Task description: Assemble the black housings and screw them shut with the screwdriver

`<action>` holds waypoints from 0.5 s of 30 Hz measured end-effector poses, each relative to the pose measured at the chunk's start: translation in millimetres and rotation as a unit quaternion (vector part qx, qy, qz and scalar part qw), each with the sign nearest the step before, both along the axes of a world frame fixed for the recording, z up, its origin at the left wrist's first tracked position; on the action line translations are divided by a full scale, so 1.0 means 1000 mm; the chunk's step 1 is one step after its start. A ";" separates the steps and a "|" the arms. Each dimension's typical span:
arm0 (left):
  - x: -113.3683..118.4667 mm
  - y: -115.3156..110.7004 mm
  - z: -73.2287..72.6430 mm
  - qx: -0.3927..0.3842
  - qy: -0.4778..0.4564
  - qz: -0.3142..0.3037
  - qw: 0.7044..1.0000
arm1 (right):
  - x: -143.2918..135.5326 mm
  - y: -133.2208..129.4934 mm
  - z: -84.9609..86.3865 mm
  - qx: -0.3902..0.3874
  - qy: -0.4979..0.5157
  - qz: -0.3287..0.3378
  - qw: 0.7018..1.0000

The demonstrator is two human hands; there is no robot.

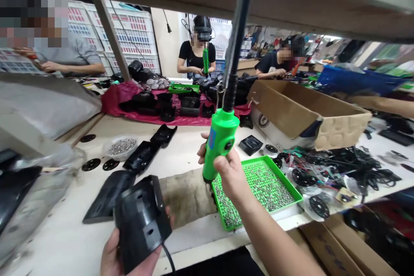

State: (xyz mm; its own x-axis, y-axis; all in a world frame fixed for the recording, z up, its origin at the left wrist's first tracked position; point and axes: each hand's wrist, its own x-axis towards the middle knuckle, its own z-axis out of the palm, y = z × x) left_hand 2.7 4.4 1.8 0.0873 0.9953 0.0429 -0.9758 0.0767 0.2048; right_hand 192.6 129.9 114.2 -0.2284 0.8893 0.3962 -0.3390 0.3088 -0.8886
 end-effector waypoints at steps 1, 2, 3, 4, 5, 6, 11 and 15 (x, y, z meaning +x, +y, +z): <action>0.003 0.001 0.002 -0.004 0.006 0.022 1.000 | 0.001 -0.002 0.001 0.003 -0.020 -0.013 1.000; 0.006 0.001 0.005 -0.008 0.013 0.045 0.999 | 0.001 -0.005 0.001 0.005 -0.035 -0.023 0.999; 0.010 0.001 0.008 -0.012 0.020 0.069 0.997 | 0.002 -0.007 0.001 0.006 -0.043 -0.029 0.999; 0.013 0.002 0.011 -0.019 0.029 0.078 0.996 | 0.002 -0.009 0.000 0.006 -0.041 -0.028 0.999; 0.015 0.002 0.012 -0.026 0.038 0.087 0.995 | 0.002 -0.010 -0.001 0.006 -0.032 -0.022 0.999; 0.017 0.002 0.014 -0.036 0.048 0.096 0.994 | 0.002 -0.011 -0.003 0.003 -0.020 -0.014 1.000; 0.024 0.003 0.019 -0.169 0.089 0.191 0.963 | 0.001 -0.018 -0.010 -0.020 0.030 0.019 0.999; 0.037 0.013 0.028 -0.320 0.165 0.249 0.899 | -0.001 -0.035 -0.002 0.037 0.133 0.030 0.990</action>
State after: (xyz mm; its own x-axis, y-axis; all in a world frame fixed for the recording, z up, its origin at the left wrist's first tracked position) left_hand 39.7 17.8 29.7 -0.4735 0.7262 -0.4984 -0.8160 -0.1486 0.5587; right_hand 191.8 94.4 112.6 -0.1592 0.8439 0.5124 -0.5786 0.3408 -0.7410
